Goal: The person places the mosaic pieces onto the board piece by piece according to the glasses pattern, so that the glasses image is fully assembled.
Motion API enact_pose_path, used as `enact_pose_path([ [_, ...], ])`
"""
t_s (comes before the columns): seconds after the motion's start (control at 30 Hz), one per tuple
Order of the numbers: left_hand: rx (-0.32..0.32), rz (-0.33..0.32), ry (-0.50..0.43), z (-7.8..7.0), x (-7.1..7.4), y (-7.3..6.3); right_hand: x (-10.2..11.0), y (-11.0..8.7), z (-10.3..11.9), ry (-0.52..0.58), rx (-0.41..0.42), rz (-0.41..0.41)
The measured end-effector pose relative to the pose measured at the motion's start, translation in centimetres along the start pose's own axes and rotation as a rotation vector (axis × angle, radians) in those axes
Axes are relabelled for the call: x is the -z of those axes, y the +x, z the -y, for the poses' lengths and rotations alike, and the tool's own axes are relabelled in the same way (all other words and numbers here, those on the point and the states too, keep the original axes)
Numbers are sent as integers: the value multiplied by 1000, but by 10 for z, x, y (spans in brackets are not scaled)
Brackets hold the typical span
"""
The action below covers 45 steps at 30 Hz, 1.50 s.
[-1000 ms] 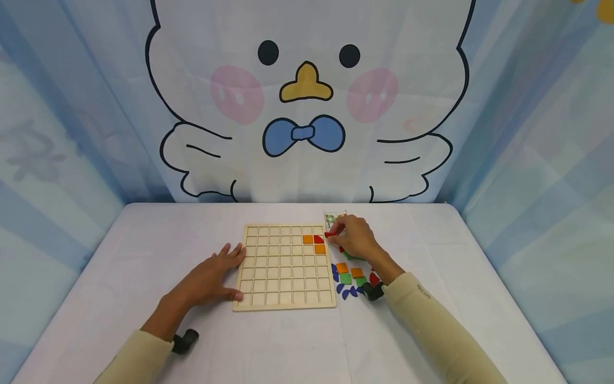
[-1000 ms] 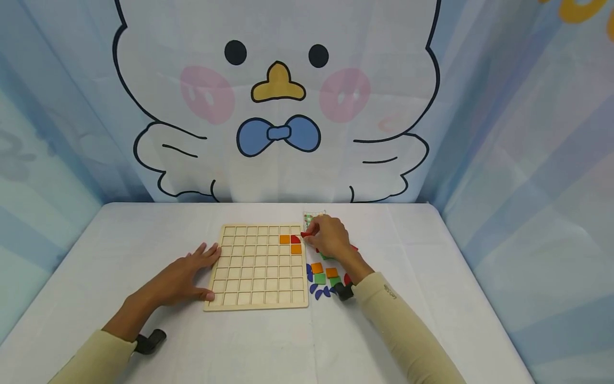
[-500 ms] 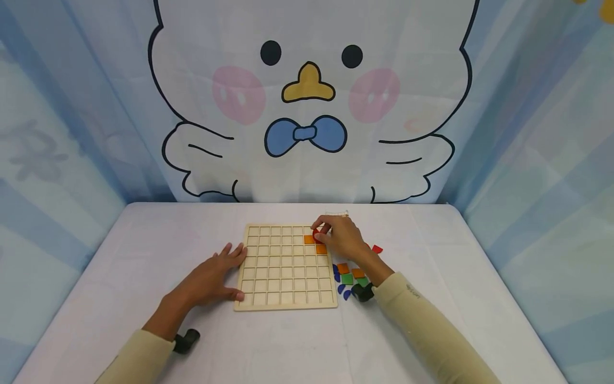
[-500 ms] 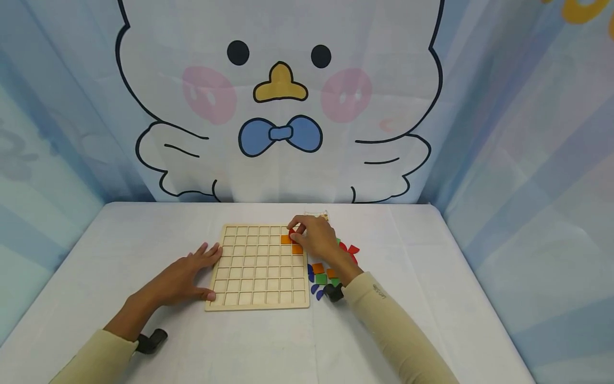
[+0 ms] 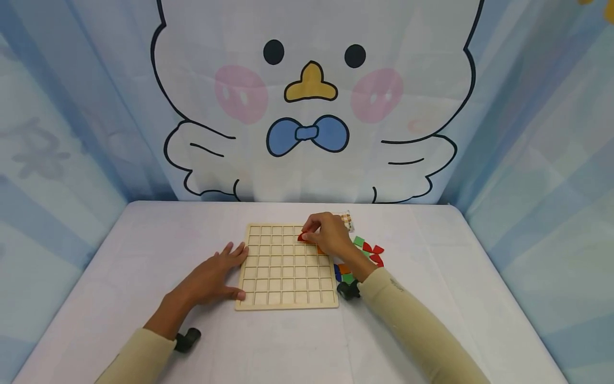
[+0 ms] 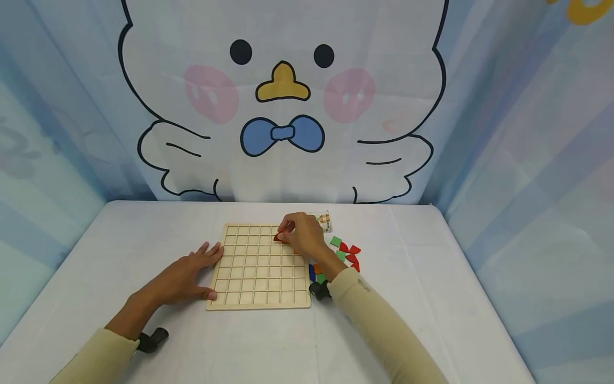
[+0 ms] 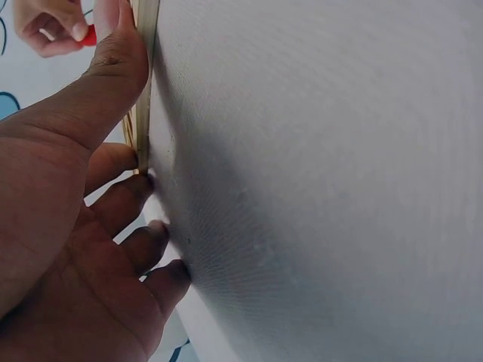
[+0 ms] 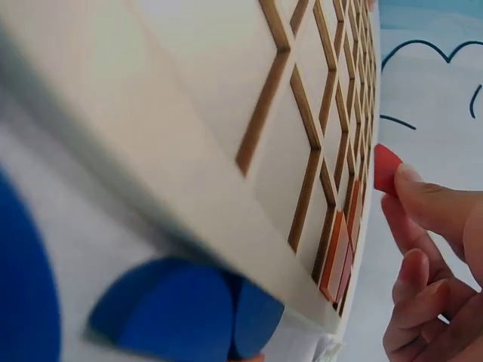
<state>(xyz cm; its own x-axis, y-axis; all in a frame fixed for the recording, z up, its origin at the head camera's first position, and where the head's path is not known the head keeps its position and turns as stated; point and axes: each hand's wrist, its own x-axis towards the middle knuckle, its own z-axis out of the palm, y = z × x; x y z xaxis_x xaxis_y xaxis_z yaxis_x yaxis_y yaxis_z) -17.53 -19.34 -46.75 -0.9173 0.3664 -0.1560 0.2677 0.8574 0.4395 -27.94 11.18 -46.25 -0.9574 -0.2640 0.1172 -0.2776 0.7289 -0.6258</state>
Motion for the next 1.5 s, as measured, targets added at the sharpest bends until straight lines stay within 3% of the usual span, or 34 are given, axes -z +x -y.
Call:
enact_pose_path([
  [0.57, 4, 4, 7, -2, 1, 1, -8, 5, 9, -179, 16, 62],
  [0.83, -1, 1, 9, -1, 0, 1, -3, 0, 7, -107, 8, 44],
  [1.0, 4, 7, 5, -1, 1, 0, 12, -13, 3, -73, -62, 34],
  [1.3, 4, 8, 5, -4, 2, 0, 47, -42, -16, -102, -180, 68],
  [1.5, 6, 7, 3, -4, 2, -1, 59, -62, -31, -139, -247, 99],
])
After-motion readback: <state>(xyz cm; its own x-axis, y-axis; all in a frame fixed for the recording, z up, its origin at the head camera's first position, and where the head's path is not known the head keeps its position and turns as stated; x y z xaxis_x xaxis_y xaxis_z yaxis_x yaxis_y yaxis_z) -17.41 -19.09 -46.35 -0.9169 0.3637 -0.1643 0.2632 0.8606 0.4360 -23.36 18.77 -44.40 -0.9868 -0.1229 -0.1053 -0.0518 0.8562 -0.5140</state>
